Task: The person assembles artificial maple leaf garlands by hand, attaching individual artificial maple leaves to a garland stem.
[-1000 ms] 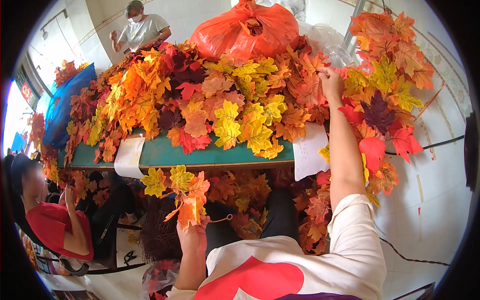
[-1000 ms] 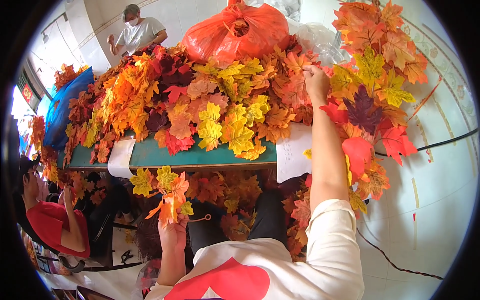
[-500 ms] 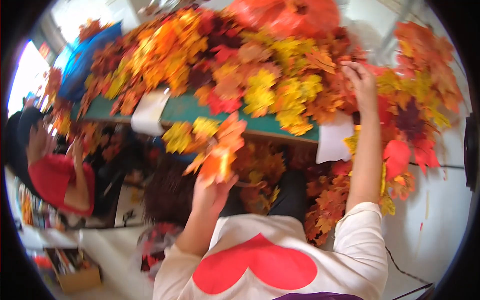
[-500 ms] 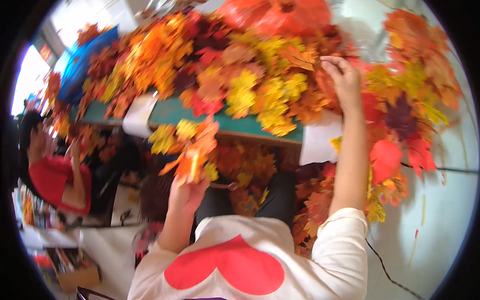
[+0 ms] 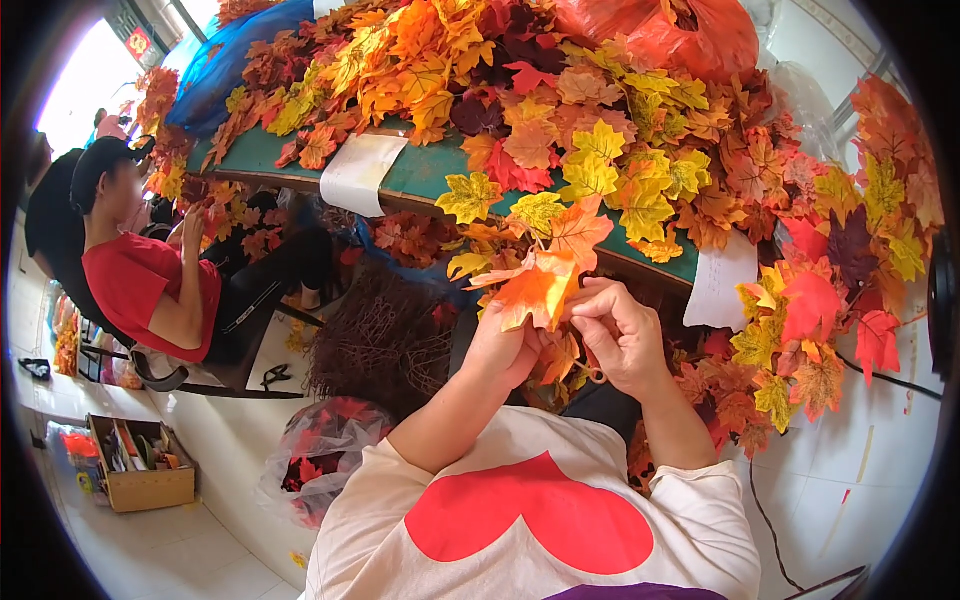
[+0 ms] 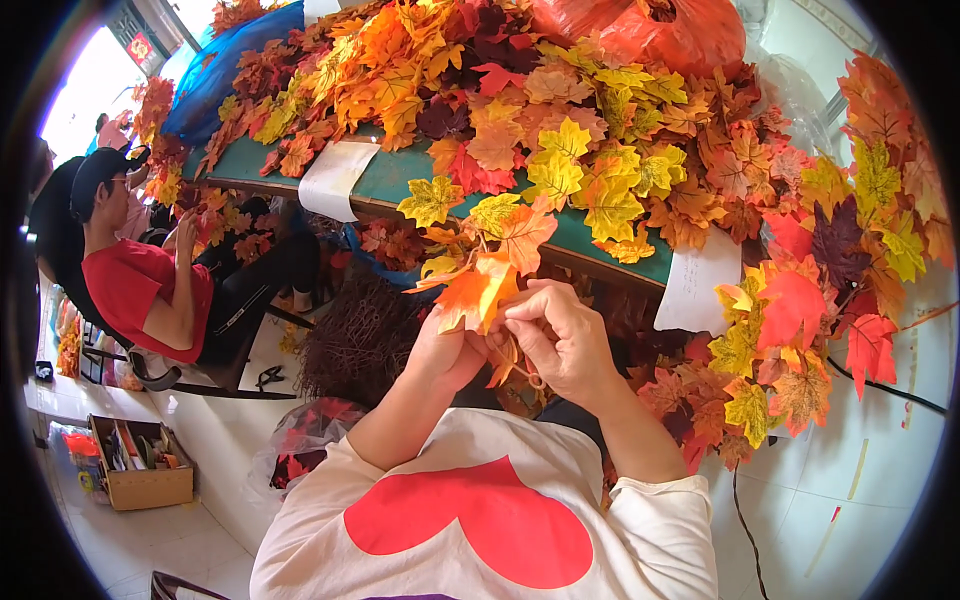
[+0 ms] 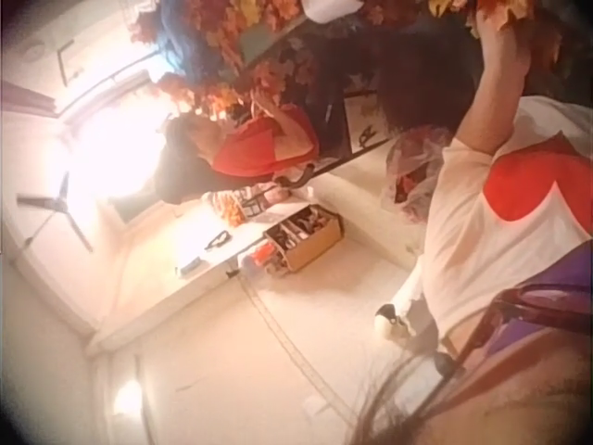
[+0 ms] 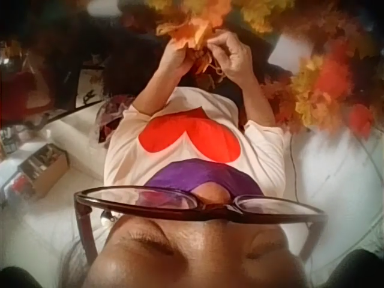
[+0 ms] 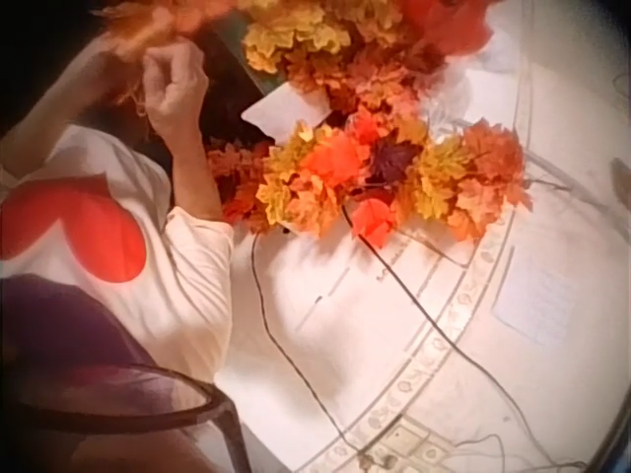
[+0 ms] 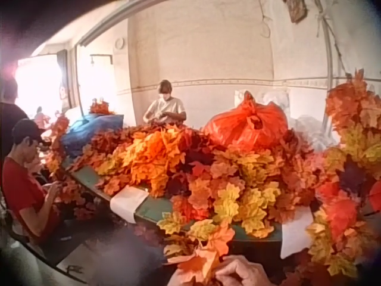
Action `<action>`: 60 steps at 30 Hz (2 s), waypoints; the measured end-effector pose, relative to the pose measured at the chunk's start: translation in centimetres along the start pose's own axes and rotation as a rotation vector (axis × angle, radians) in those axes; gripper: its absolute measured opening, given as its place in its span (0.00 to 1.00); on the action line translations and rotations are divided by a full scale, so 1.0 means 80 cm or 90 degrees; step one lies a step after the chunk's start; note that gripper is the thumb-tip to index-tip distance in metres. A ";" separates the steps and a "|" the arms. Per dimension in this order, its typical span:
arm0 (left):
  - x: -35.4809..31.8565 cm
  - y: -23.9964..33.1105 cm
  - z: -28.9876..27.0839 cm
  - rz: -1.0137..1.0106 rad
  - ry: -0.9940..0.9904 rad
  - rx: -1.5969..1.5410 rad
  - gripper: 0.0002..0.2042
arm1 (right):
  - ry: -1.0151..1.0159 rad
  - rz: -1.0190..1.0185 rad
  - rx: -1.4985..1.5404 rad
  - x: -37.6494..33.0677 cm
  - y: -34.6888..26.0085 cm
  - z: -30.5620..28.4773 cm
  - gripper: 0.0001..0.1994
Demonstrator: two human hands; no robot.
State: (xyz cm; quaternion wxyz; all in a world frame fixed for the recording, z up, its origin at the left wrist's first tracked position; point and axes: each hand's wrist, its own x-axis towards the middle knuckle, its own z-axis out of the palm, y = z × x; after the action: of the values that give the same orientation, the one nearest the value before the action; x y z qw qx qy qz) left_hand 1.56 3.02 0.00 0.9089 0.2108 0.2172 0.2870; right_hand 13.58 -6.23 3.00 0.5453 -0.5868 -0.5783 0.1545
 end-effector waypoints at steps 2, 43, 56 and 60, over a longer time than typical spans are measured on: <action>-0.002 -0.001 0.001 -0.007 -0.002 0.036 0.09 | 0.015 -0.040 -0.022 0.000 0.001 0.000 0.04; -0.017 -0.015 -0.007 0.047 -0.182 0.022 0.19 | -0.152 -0.196 -0.306 0.007 -0.026 -0.011 0.15; -0.012 -0.011 -0.001 -0.038 0.005 -0.009 0.14 | -0.105 -0.255 -0.312 -0.006 -0.013 -0.006 0.11; -0.016 -0.016 0.002 -0.014 -0.028 -0.014 0.12 | -0.007 0.073 -0.040 -0.008 -0.017 -0.006 0.13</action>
State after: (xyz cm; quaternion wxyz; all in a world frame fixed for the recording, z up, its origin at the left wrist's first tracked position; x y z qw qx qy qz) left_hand 1.23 1.26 -0.16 0.9188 0.2049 0.1962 0.2744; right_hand 13.09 -7.36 4.04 0.5134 -0.6350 -0.5515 0.1705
